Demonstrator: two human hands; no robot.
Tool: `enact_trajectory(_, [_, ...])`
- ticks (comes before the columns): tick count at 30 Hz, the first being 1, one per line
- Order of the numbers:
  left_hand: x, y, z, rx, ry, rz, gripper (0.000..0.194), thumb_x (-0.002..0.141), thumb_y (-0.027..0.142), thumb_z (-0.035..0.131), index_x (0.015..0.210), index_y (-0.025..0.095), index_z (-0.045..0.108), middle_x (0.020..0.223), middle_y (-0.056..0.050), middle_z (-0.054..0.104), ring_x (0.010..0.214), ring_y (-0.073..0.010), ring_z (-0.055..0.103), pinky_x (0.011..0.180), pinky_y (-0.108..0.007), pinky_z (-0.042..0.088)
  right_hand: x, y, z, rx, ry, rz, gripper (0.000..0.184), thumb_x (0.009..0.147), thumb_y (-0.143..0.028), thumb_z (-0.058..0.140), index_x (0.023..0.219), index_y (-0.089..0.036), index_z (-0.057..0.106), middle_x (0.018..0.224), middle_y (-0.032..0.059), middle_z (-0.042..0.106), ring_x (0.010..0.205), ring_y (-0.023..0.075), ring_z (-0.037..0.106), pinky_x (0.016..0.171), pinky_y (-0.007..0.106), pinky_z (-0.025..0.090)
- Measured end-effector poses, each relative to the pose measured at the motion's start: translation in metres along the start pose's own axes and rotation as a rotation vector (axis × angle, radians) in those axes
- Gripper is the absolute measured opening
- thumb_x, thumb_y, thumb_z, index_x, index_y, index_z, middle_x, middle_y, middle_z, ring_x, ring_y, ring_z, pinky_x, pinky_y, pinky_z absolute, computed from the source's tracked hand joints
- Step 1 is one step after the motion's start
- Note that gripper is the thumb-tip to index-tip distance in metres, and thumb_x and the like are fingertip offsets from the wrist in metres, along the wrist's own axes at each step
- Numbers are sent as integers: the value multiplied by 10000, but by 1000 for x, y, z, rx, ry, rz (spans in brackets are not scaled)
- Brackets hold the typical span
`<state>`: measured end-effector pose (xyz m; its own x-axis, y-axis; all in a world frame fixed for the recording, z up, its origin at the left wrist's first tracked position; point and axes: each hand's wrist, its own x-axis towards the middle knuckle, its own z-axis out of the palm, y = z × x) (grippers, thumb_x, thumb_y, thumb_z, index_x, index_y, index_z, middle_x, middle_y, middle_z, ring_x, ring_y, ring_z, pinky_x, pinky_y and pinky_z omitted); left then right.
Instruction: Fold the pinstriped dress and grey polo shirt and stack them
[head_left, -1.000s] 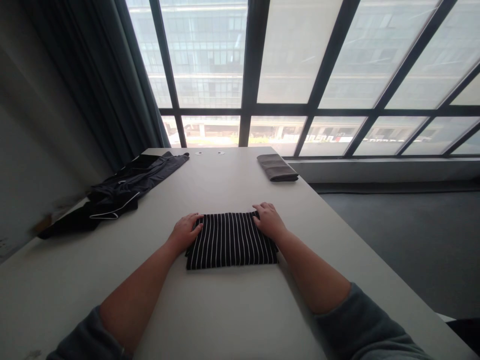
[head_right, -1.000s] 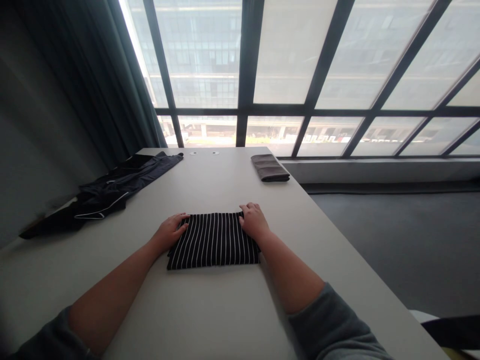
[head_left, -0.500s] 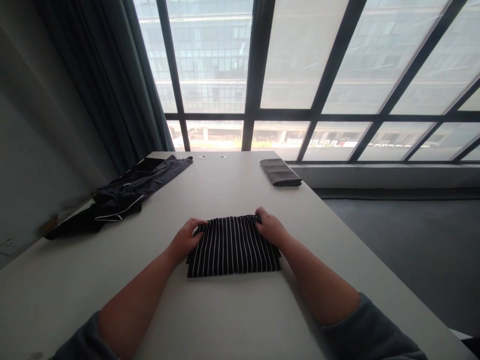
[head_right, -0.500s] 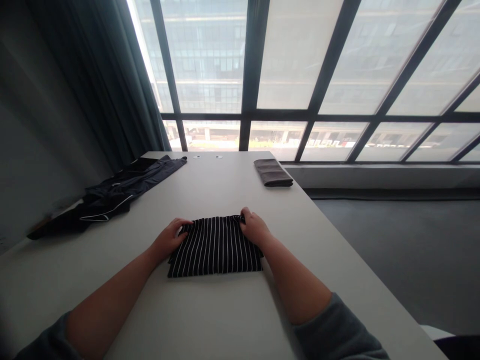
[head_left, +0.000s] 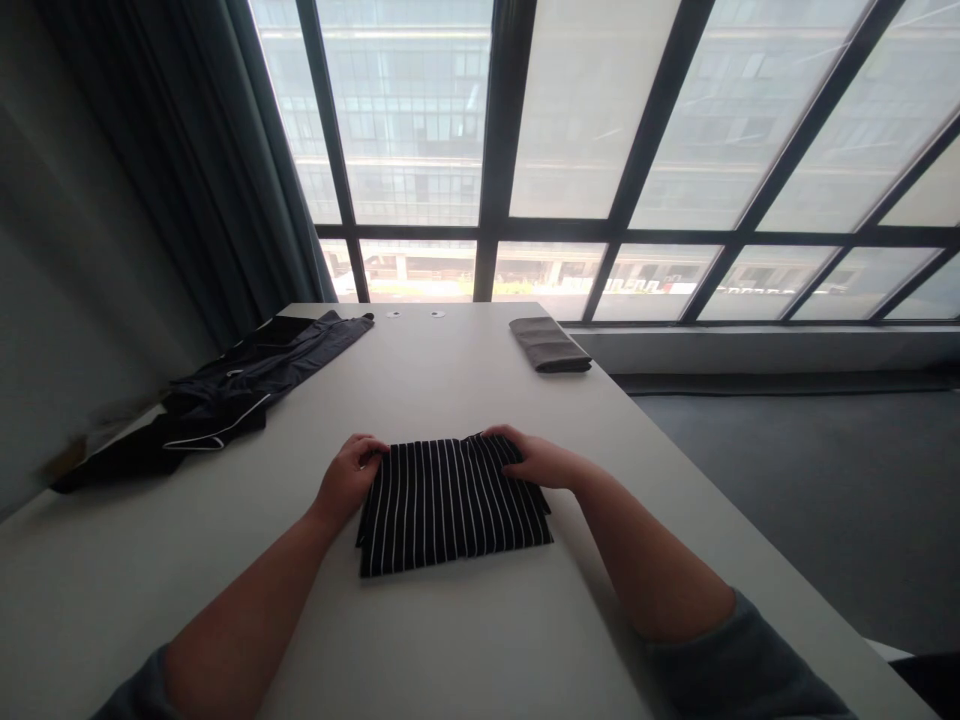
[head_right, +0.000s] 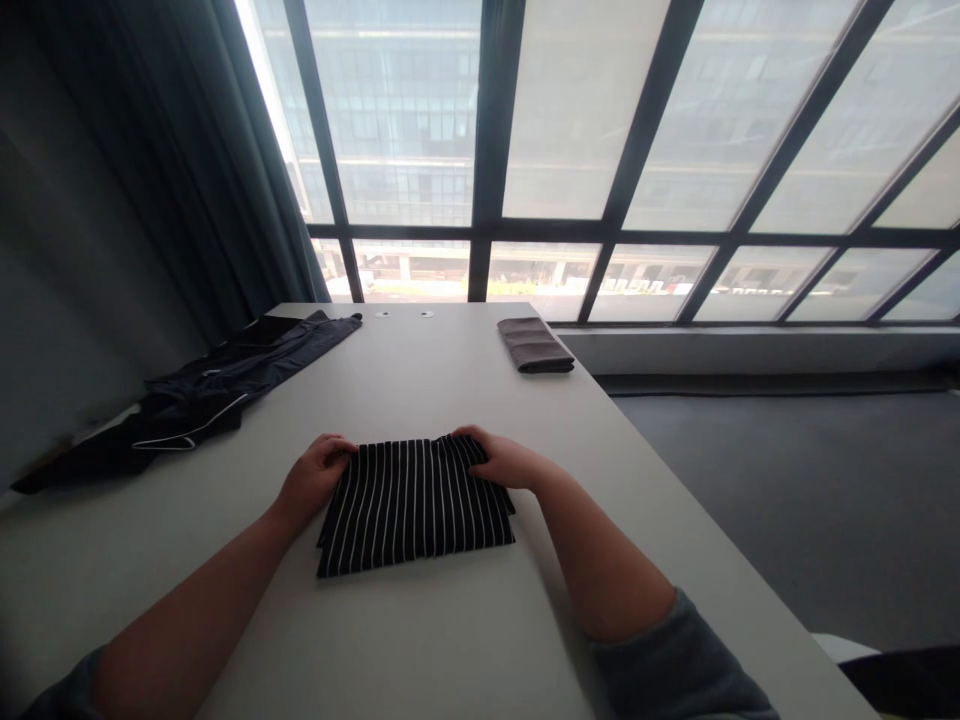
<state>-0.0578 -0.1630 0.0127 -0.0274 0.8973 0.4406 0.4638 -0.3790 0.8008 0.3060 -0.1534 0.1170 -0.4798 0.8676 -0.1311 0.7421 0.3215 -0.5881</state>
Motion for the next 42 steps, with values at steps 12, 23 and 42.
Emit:
enact_trajectory(12, [2,-7,-6,289,48,-189,233,786,271,498,847,211,714,956,-55,707,832,-230,663,845,-372,546,-1,-6,2,-80,-226,-39,329,901,-375,711,1220,-327,777,1160,22,733,1001,232,666,889,338,512])
enact_trajectory(23, [3,-16,-2,317,-61,-114,233,849,310,483,909,211,686,1027,-73,718,1019,-264,682,970,-399,528,3,-10,12,-147,-172,-4,327,850,-313,757,1172,-321,809,1167,39,734,1043,256,676,913,351,536])
enact_trajectory(42, [1,-5,-2,339,-162,-120,232,882,339,489,990,207,646,1074,-78,704,1039,-255,654,938,-372,487,5,-17,9,49,-102,128,363,858,-285,725,1213,-294,799,1284,24,728,1138,253,673,994,339,526])
